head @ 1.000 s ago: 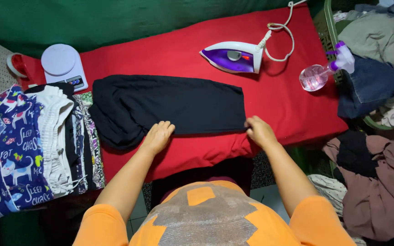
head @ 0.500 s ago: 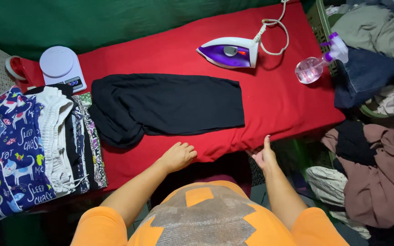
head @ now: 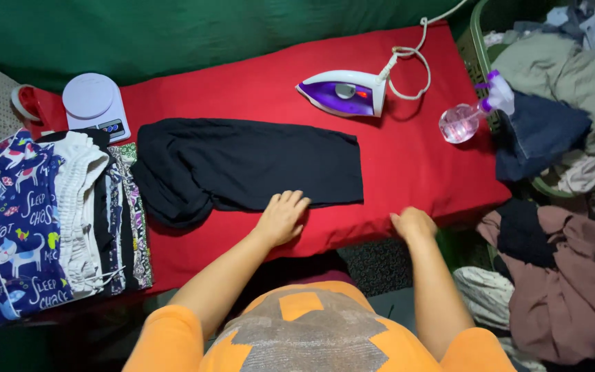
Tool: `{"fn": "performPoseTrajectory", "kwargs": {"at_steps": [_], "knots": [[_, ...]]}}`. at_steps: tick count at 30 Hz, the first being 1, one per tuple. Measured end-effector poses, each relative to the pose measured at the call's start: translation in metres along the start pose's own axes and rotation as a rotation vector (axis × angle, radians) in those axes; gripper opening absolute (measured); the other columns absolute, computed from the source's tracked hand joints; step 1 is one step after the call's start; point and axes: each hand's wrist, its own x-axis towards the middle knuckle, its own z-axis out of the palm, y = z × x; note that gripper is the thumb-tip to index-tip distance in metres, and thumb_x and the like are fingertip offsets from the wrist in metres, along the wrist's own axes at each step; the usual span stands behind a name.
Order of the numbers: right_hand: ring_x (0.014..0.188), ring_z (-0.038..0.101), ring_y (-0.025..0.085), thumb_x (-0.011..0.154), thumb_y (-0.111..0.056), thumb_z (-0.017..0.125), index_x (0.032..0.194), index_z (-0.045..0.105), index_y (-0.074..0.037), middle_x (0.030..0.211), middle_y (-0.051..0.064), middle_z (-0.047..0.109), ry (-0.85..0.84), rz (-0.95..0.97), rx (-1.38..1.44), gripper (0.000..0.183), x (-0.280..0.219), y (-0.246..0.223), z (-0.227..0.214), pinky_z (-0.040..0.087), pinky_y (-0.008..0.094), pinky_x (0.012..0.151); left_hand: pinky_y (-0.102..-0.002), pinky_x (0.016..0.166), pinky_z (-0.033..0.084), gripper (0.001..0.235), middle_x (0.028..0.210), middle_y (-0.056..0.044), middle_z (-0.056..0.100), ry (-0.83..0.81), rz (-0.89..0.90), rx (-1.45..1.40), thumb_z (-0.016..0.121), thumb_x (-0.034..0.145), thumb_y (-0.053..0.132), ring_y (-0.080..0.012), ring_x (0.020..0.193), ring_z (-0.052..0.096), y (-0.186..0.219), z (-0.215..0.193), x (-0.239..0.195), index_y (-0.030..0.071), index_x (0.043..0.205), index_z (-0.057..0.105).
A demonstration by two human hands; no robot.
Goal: Ironing black trousers on an ironing board using a steam iron.
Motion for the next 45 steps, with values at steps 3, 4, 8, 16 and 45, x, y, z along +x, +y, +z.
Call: {"fn": "performPoseTrajectory", "kwargs": {"at_steps": [3, 4, 8, 16, 45], "knots": [[0.119, 0.069, 0.035, 0.097, -0.058, 0.054, 0.133, 0.069, -0.03, 0.119, 0.013, 0.076, 0.173, -0.397, 0.051, 0.048, -0.039, -0.074, -0.053, 0.055, 0.054, 0.095, -0.043, 0.099, 0.042, 0.071, 0.131, -0.004, 0.048, -0.137, 0.049, 0.019, 0.085, 0.069, 0.037, -0.0256, 0.121, 0.045, 0.01, 0.04, 0.032, 0.019, 0.131, 0.056], [0.126, 0.062, 0.034, 0.096, -0.032, 0.057, 0.135, 0.064, -0.026, 0.127, 0.01, 0.067, 0.238, -0.722, 0.238, 0.041, -0.044, -0.098, -0.06, 0.052, 0.05, 0.104, -0.044, 0.097, 0.044, 0.062, 0.126, -0.003, 0.054, -0.149, 0.095, -0.008, 0.081, 0.072, 0.04, -0.0243, 0.12, 0.05, 0.016, 0.049, 0.04, 0.02, 0.126, 0.059], [0.116, 0.061, 0.039, 0.09, -0.001, 0.053, 0.145, 0.054, -0.024, 0.151, 0.003, 0.045, 0.411, -0.88, -0.02, 0.06, -0.025, -0.145, -0.09, 0.061, 0.052, 0.091, -0.051, 0.12, 0.028, 0.076, 0.158, -0.017, 0.04, -0.078, -0.018, -0.07, 0.071, 0.085, 0.042, -0.034, 0.151, 0.031, 0.038, -0.015, 0.054, 0.01, 0.149, 0.044], [0.127, 0.055, 0.037, 0.095, -0.006, 0.059, 0.127, 0.062, -0.003, 0.133, 0.017, 0.056, 0.905, -1.133, 0.026, 0.032, 0.013, -0.187, -0.221, 0.052, 0.047, 0.101, -0.056, 0.111, 0.034, 0.052, 0.145, -0.01, 0.052, 0.087, 0.201, -0.214, 0.063, 0.087, 0.029, -0.0335, 0.141, 0.043, 0.051, 0.028, 0.066, 0.013, 0.136, 0.058], [0.084, 0.076, 0.037, 0.098, -0.051, 0.056, 0.13, 0.056, -0.012, 0.088, 0.014, 0.071, 0.578, -1.379, -0.494, 0.051, -0.015, -0.289, -0.205, 0.06, 0.051, 0.075, -0.026, 0.045, 0.06, 0.033, 0.098, -0.016, 0.074, 0.919, -1.814, -1.045, 0.078, 0.086, 0.016, -0.0201, 0.056, 0.073, -0.047, 0.102, -0.026, 0.0, 0.112, 0.069]]}}
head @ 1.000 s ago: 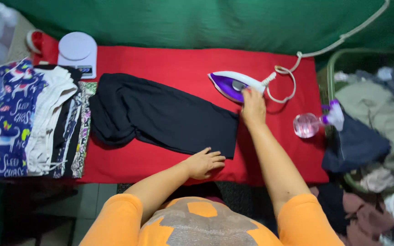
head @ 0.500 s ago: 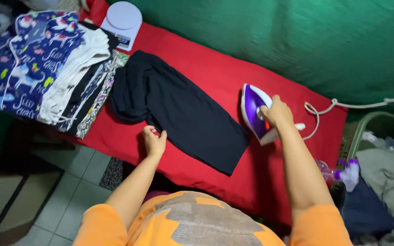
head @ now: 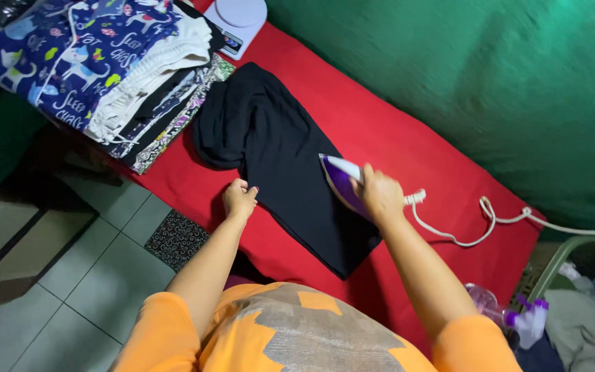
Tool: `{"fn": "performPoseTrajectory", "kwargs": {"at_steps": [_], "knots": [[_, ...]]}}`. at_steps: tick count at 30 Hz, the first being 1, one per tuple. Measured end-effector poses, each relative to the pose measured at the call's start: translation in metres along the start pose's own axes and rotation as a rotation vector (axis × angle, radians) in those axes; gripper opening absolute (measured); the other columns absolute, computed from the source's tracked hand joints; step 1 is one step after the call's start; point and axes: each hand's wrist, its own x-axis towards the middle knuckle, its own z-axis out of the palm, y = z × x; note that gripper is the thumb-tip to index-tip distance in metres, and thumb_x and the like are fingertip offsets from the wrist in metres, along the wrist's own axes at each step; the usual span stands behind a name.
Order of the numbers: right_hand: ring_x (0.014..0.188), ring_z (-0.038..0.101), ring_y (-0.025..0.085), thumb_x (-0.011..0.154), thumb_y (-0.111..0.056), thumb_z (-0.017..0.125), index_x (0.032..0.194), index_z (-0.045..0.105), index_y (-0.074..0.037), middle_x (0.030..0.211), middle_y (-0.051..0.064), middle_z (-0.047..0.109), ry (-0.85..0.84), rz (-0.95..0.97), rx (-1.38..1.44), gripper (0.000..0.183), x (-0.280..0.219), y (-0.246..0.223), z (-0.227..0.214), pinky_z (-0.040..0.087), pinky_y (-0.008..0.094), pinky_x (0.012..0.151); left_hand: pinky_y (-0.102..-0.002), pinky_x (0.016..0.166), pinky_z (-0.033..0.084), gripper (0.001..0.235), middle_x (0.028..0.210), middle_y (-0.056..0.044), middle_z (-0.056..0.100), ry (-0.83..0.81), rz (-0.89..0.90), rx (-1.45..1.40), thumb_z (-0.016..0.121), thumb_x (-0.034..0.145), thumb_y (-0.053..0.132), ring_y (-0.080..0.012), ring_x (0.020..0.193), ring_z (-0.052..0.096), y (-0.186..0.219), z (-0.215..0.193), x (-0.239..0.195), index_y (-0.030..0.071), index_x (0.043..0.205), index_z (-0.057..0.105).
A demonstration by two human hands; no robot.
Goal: Ironing black trousers on an ironing board using a steam iron.
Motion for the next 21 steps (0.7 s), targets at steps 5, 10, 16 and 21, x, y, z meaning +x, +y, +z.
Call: {"fn": "performPoseTrajectory", "kwargs": {"at_steps": [5, 10, 16, 21], "knots": [[0.093, 0.075, 0.041, 0.097, -0.054, 0.059, 0.12, 0.054, -0.017, 0.092, 0.016, 0.075, -0.058, -0.001, 0.086, 0.044, 0.112, -0.017, -0.004, 0.059, 0.054, 0.083, -0.029, 0.054, 0.066, 0.042, 0.117, -0.024, 0.069, -0.067, -0.085, -0.144, 0.076, 0.088, 0.009, -0.0244, 0.067, 0.076, 0.012, -0.008, -0.007, -0.004, 0.126, 0.066], [0.093, 0.075, 0.041, 0.092, -0.056, 0.06, 0.116, 0.06, -0.016, 0.091, 0.018, 0.075, -0.175, -0.095, 0.134, 0.047, 0.071, -0.033, 0.003, 0.059, 0.055, 0.082, -0.034, 0.066, 0.063, 0.034, 0.106, -0.015, 0.072, -0.004, 0.005, -0.013, 0.075, 0.088, 0.022, -0.0263, 0.079, 0.074, 0.0, -0.003, 0.006, 0.006, 0.117, 0.068], [0.07, 0.076, 0.033, 0.089, -0.055, 0.062, 0.114, 0.057, -0.017, 0.072, 0.011, 0.071, -0.085, -0.402, -0.09, 0.046, -0.054, -0.054, 0.01, 0.061, 0.048, 0.065, -0.049, 0.103, 0.052, 0.042, 0.133, -0.011, 0.053, 0.143, 0.092, 0.226, 0.082, 0.082, 0.04, -0.0379, 0.124, 0.057, 0.046, -0.013, 0.007, 0.016, 0.115, 0.069], [0.072, 0.074, 0.029, 0.089, -0.056, 0.063, 0.127, 0.05, -0.016, 0.08, 0.005, 0.064, 0.067, -0.286, -0.173, 0.056, 0.007, -0.044, 0.024, 0.062, 0.047, 0.063, -0.045, 0.096, 0.055, 0.052, 0.122, -0.006, 0.067, 0.046, 0.014, 0.322, 0.078, 0.081, 0.051, -0.0295, 0.119, 0.065, 0.051, -0.001, 0.034, 0.019, 0.12, 0.069]]}}
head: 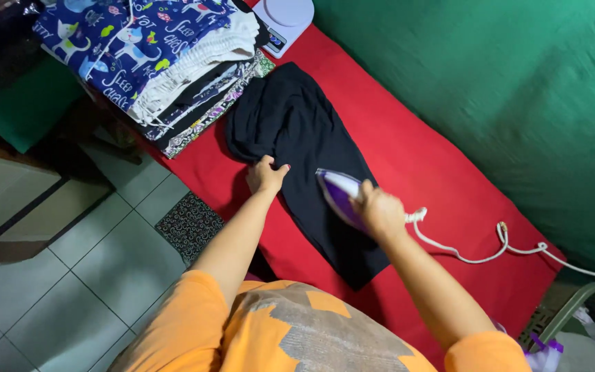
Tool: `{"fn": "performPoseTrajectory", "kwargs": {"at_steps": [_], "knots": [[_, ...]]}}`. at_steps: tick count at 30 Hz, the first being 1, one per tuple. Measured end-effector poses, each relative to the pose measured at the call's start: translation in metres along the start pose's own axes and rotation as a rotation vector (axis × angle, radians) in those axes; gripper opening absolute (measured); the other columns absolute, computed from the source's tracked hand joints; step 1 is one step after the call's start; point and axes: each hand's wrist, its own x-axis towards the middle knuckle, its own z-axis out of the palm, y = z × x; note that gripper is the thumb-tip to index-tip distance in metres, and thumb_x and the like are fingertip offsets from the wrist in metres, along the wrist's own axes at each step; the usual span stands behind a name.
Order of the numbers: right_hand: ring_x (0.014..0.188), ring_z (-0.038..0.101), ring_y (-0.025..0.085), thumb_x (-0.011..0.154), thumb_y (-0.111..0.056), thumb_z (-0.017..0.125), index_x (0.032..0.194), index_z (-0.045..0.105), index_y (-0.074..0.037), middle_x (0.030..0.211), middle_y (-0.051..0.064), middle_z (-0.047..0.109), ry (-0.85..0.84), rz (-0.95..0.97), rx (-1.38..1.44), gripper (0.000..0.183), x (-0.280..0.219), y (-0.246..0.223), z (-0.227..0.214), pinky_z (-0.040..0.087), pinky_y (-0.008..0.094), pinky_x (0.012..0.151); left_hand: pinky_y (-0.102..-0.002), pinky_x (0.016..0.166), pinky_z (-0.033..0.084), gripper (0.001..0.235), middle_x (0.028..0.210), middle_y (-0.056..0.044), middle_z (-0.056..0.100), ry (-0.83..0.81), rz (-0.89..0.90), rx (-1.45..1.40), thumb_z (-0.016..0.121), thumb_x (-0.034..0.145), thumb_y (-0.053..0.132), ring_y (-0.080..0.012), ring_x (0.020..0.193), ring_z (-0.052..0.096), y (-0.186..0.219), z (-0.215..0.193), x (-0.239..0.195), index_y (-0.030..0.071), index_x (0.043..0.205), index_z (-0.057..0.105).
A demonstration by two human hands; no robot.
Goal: Ironing black trousers on an ironing board using a steam iron.
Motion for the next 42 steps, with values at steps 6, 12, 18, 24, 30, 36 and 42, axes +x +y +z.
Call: {"fn": "performPoseTrajectory", "kwargs": {"at_steps": [6, 12, 18, 24, 30, 36, 42], "knots": [[0.091, 0.076, 0.041, 0.095, -0.057, 0.059, 0.115, 0.055, -0.016, 0.09, 0.016, 0.074, -0.137, 0.337, 0.282, 0.046, 0.121, 0.028, -0.016, 0.06, 0.053, 0.077, -0.039, 0.098, 0.056, 0.052, 0.13, -0.005, 0.069, -0.093, -0.118, -0.253, 0.074, 0.081, 0.036, -0.0261, 0.124, 0.065, -0.009, 0.028, 0.022, 0.022, 0.13, 0.064], [0.103, 0.073, 0.044, 0.093, -0.054, 0.06, 0.122, 0.059, -0.014, 0.103, 0.023, 0.075, -0.303, 0.268, 0.401, 0.049, 0.085, -0.017, -0.035, 0.058, 0.056, 0.088, -0.028, 0.065, 0.061, 0.067, 0.109, -0.013, 0.066, -0.228, -0.198, -0.639, 0.076, 0.077, 0.01, -0.0162, 0.069, 0.074, 0.007, 0.006, 0.012, 0.01, 0.137, 0.045], [0.099, 0.075, 0.042, 0.093, -0.049, 0.06, 0.124, 0.06, -0.014, 0.099, 0.021, 0.077, -0.373, 0.293, 0.388, 0.047, 0.029, -0.064, -0.071, 0.059, 0.054, 0.086, -0.034, 0.088, 0.057, 0.041, 0.116, -0.008, 0.071, -0.066, -0.102, -0.504, 0.075, 0.079, 0.012, -0.0249, 0.112, 0.069, -0.018, -0.023, 0.011, 0.017, 0.115, 0.056], [0.097, 0.075, 0.043, 0.092, -0.046, 0.066, 0.119, 0.061, -0.011, 0.097, 0.022, 0.076, -0.323, 0.171, 0.478, 0.044, 0.058, -0.118, -0.08, 0.06, 0.054, 0.084, -0.038, 0.09, 0.056, 0.031, 0.101, 0.001, 0.074, -0.044, 0.061, -0.257, 0.073, 0.086, 0.022, -0.0234, 0.106, 0.071, -0.029, -0.021, 0.02, 0.023, 0.109, 0.053], [0.087, 0.077, 0.039, 0.089, -0.046, 0.067, 0.126, 0.06, -0.014, 0.09, 0.016, 0.077, -0.281, 0.102, 0.39, 0.049, -0.01, -0.096, -0.08, 0.061, 0.052, 0.078, -0.045, 0.08, 0.056, 0.032, 0.111, -0.006, 0.056, 0.347, 0.701, 0.05, 0.066, 0.082, 0.005, -0.0321, 0.1, 0.062, 0.002, -0.045, -0.032, 0.019, 0.107, 0.053], [0.087, 0.077, 0.041, 0.086, -0.043, 0.07, 0.115, 0.062, -0.016, 0.091, 0.019, 0.076, -0.416, 0.141, 0.323, 0.04, -0.146, -0.043, -0.046, 0.061, 0.055, 0.08, -0.056, 0.125, 0.018, 0.068, 0.168, -0.016, 0.03, -0.174, 1.037, 0.314, 0.063, 0.094, 0.041, -0.0362, 0.154, 0.027, 0.008, -0.029, -0.097, 0.009, 0.152, 0.046], [0.077, 0.076, 0.036, 0.091, -0.054, 0.062, 0.121, 0.057, -0.021, 0.081, 0.01, 0.07, -0.185, 0.387, 0.053, 0.045, -0.098, 0.023, 0.007, 0.062, 0.051, 0.072, -0.056, 0.128, 0.001, 0.111, 0.173, -0.019, 0.009, -0.295, 0.913, 0.555, 0.065, 0.086, 0.068, -0.0337, 0.16, 0.005, -0.004, -0.022, -0.101, 0.005, 0.164, 0.018]]}}
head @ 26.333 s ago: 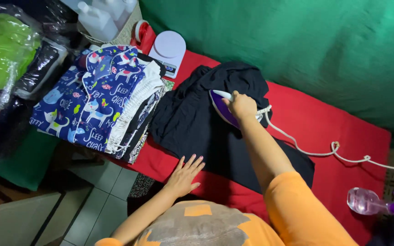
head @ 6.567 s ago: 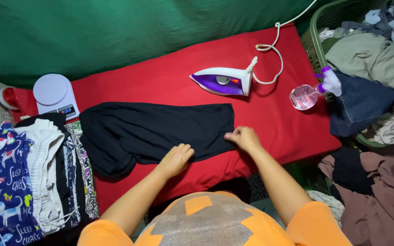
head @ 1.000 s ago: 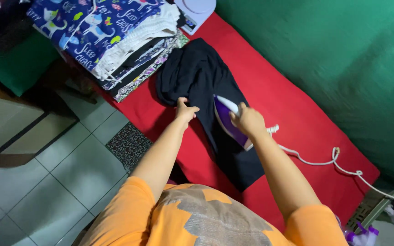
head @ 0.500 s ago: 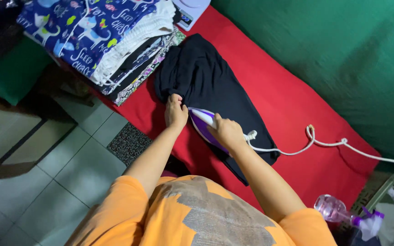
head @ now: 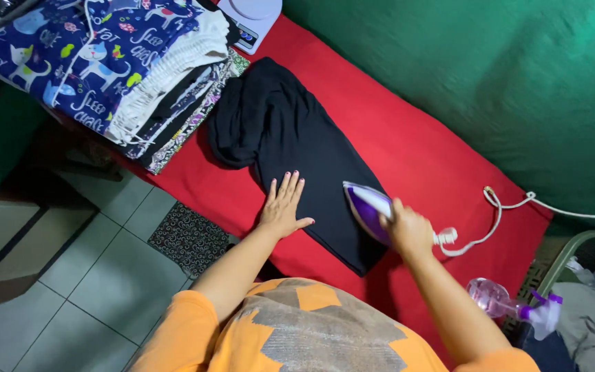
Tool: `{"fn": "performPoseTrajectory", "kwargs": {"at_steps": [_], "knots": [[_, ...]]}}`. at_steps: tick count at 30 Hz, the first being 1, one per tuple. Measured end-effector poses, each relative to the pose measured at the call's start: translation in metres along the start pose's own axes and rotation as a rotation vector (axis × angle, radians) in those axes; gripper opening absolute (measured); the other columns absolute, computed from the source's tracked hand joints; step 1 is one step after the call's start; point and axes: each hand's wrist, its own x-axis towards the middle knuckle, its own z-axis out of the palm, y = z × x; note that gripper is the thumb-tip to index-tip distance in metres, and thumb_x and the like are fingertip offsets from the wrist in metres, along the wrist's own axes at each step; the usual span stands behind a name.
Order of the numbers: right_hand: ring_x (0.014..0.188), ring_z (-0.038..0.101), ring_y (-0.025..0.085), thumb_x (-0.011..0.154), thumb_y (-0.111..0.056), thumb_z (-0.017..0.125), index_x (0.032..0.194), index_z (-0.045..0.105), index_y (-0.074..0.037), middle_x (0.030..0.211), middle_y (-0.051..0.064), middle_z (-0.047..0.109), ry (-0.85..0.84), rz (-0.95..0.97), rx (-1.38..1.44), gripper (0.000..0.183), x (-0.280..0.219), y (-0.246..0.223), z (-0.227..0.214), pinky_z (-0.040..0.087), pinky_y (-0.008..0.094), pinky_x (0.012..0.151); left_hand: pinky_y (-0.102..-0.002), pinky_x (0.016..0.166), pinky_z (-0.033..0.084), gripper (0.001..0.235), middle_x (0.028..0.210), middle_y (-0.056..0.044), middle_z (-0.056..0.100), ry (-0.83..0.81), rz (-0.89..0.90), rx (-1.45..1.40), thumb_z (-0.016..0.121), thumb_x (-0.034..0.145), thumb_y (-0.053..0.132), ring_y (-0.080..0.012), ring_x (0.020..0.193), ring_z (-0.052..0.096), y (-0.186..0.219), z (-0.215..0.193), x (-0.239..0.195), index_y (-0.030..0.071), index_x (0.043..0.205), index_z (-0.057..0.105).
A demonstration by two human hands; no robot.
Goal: Ironing black trousers on an ironing board using a steam iron.
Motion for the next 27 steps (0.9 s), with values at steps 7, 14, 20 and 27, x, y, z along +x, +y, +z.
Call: {"fn": "performPoseTrajectory", "kwargs": {"at_steps": [7, 14, 20, 27], "knots": [[0.091, 0.076, 0.04, 0.09, -0.06, 0.063, 0.117, 0.061, -0.021, 0.088, 0.015, 0.076, -0.07, 0.009, 0.18, 0.048, 0.084, 0.0, -0.037, 0.06, 0.053, 0.082, -0.057, 0.128, -0.002, 0.117, 0.173, -0.017, 0.002, 0.026, -0.052, 0.02, 0.067, 0.082, 0.072, -0.0311, 0.161, 0.001, 0.002, 0.009, -0.001, 0.007, 0.164, 0.015], [0.084, 0.078, 0.036, 0.088, -0.052, 0.066, 0.118, 0.061, -0.021, 0.087, 0.014, 0.075, -0.137, -0.373, 0.087, 0.043, -0.007, -0.018, -0.057, 0.063, 0.05, 0.075, -0.059, 0.123, 0.024, 0.052, 0.155, -0.005, 0.049, 0.33, 0.27, 0.09, 0.081, 0.082, 0.034, -0.0285, 0.149, 0.038, -0.013, 0.031, -0.02, 0.023, 0.131, 0.064], [0.08, 0.077, 0.036, 0.09, -0.053, 0.066, 0.124, 0.059, -0.017, 0.083, 0.012, 0.072, 0.042, -0.371, -0.002, 0.05, 0.131, -0.05, -0.054, 0.062, 0.053, 0.072, -0.047, 0.11, 0.04, 0.003, 0.107, 0.001, 0.064, 0.52, 0.375, 0.075, 0.066, 0.093, 0.023, -0.0189, 0.114, 0.059, 0.001, 0.042, -0.024, 0.02, 0.094, 0.067], [0.09, 0.076, 0.043, 0.093, -0.055, 0.066, 0.116, 0.065, -0.015, 0.091, 0.02, 0.077, 0.011, -0.234, 0.169, 0.046, 0.258, -0.106, -0.09, 0.06, 0.056, 0.078, -0.045, 0.104, 0.043, 0.015, 0.086, 0.002, 0.052, 0.568, 0.355, 0.11, 0.056, 0.097, 0.022, -0.019, 0.096, 0.055, 0.009, 0.039, -0.027, 0.019, 0.083, 0.059]]}}
